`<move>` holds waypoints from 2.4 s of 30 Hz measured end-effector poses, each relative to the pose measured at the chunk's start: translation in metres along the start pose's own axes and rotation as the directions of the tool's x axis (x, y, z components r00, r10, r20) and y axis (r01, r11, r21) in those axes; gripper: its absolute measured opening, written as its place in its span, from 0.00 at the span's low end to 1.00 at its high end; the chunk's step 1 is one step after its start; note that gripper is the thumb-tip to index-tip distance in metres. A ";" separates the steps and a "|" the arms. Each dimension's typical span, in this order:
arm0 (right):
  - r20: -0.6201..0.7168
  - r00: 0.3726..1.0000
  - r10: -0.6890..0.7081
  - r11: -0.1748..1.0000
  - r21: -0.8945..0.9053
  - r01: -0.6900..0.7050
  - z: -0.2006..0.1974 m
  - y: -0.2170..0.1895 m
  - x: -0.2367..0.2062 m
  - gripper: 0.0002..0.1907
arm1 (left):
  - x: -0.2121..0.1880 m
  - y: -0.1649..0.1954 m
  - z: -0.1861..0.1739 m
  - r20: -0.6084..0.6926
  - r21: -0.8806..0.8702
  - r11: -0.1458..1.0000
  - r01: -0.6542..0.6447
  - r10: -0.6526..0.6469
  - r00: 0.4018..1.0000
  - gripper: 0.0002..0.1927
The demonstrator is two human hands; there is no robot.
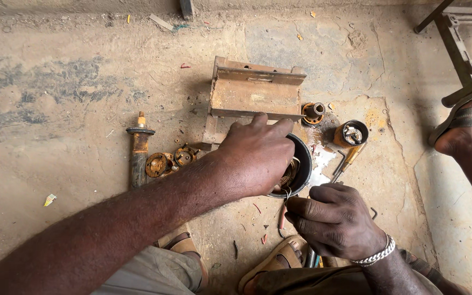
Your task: The person sits on the floor and uses pliers to pull and adjust wires inside a cylindrical motor component. They repeatedly reach into the component, grip wires, and reposition them while other tools and parts lie nearby.
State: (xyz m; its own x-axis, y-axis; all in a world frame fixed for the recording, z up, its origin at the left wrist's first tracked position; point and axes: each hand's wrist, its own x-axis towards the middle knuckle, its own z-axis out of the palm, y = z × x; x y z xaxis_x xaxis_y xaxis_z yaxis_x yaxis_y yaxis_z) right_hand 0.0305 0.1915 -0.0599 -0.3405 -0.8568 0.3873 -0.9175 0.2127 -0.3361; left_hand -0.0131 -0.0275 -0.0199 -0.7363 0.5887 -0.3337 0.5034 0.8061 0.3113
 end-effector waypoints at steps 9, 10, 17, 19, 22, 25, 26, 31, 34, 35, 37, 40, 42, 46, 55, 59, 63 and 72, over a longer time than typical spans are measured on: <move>0.001 0.999 0.041 0.998 0.055 -0.041 0.004 -0.001 -0.002 0.19 | 0.004 0.005 -0.008 0.138 0.013 0.999 0.051 -0.053 0.989 0.17; -0.010 0.999 0.046 0.996 0.072 -0.045 0.005 -0.001 -0.001 0.19 | 0.005 0.005 -0.008 0.119 0.000 0.998 0.057 -0.056 0.991 0.21; -0.029 0.999 0.025 0.998 0.059 -0.024 0.002 -0.004 0.000 0.15 | 0.014 -0.003 0.003 -0.084 0.064 0.993 -0.096 0.101 0.991 0.28; -0.039 0.998 0.040 0.996 0.079 -0.037 0.002 -0.003 -0.001 0.16 | 0.016 -0.005 0.006 -0.131 0.087 0.987 -0.138 0.148 0.980 0.27; -0.055 0.997 0.048 0.993 0.109 -0.042 0.002 -0.003 -0.002 0.15 | 0.017 -0.006 0.010 -0.114 0.108 0.987 -0.117 0.129 0.985 0.26; -0.063 0.996 0.058 0.991 0.124 -0.050 0.002 -0.005 -0.004 0.14 | 0.016 -0.007 0.014 -0.064 0.112 0.990 -0.084 0.091 0.994 0.22; -0.065 0.996 0.063 0.990 0.130 -0.054 0.003 -0.005 -0.004 0.13 | 0.015 -0.010 0.014 -0.055 0.080 0.993 -0.085 0.089 0.995 0.20; -0.057 0.992 0.113 0.984 0.146 -0.104 0.004 -0.008 -0.005 0.08 | 0.017 -0.018 0.016 -0.083 -0.075 0.984 -0.163 0.157 0.984 0.15; -0.068 0.994 0.086 0.988 0.135 -0.076 0.003 -0.006 -0.005 0.08 | 0.020 -0.018 0.018 -0.118 -0.011 0.983 -0.185 0.183 0.976 0.13; -0.079 0.994 0.069 0.990 0.127 -0.059 0.003 -0.006 -0.004 0.08 | 0.020 -0.017 0.018 -0.142 0.029 0.980 -0.197 0.199 0.970 0.14; -0.080 0.995 0.053 0.991 0.123 -0.043 0.002 -0.005 -0.004 0.09 | 0.021 -0.015 0.017 -0.151 0.074 0.975 -0.209 0.218 0.964 0.14; -0.092 0.995 0.044 0.991 0.127 -0.032 0.002 -0.006 -0.004 0.10 | 0.020 -0.014 0.011 -0.098 0.080 0.976 -0.204 0.212 0.972 0.12; -0.100 0.994 0.043 0.992 0.121 -0.031 0.003 -0.008 -0.004 0.09 | 0.020 -0.014 0.005 -0.041 0.071 0.979 -0.190 0.193 0.980 0.09; -0.098 0.994 0.041 0.996 0.088 -0.033 0.005 -0.009 -0.005 0.09 | 0.018 -0.012 0.002 -0.050 0.092 0.976 -0.198 0.203 0.978 0.10; -0.080 0.993 0.084 0.986 0.150 -0.072 0.001 -0.014 -0.004 0.07 | 0.018 -0.009 0.021 -0.165 0.130 0.991 -0.039 0.061 0.984 0.14; 0.023 0.988 0.151 0.949 0.275 -0.151 -0.014 -0.016 -0.005 0.09 | 0.011 -0.011 0.024 -0.174 -0.043 0.999 -0.024 0.016 0.985 0.16; -0.329 0.913 0.241 0.931 0.343 -0.122 -0.045 -0.016 -0.017 0.23 | -0.019 -0.017 0.024 -0.535 -0.136 0.937 -0.321 0.203 0.820 0.16; -0.802 0.576 0.159 0.880 0.379 0.285 -0.031 -0.011 0.034 0.40 | -0.057 0.029 0.005 -0.666 -0.343 0.750 -0.566 0.231 0.709 0.22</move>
State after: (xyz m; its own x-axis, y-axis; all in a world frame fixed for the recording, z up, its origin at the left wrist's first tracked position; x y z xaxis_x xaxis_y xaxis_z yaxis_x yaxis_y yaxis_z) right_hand 0.0229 0.1751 -0.0162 -0.5068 -0.0830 0.8581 -0.8267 -0.2355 -0.5110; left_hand 0.0460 -0.0375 0.0038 -0.7072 0.5629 0.4278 0.6390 0.2500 0.7275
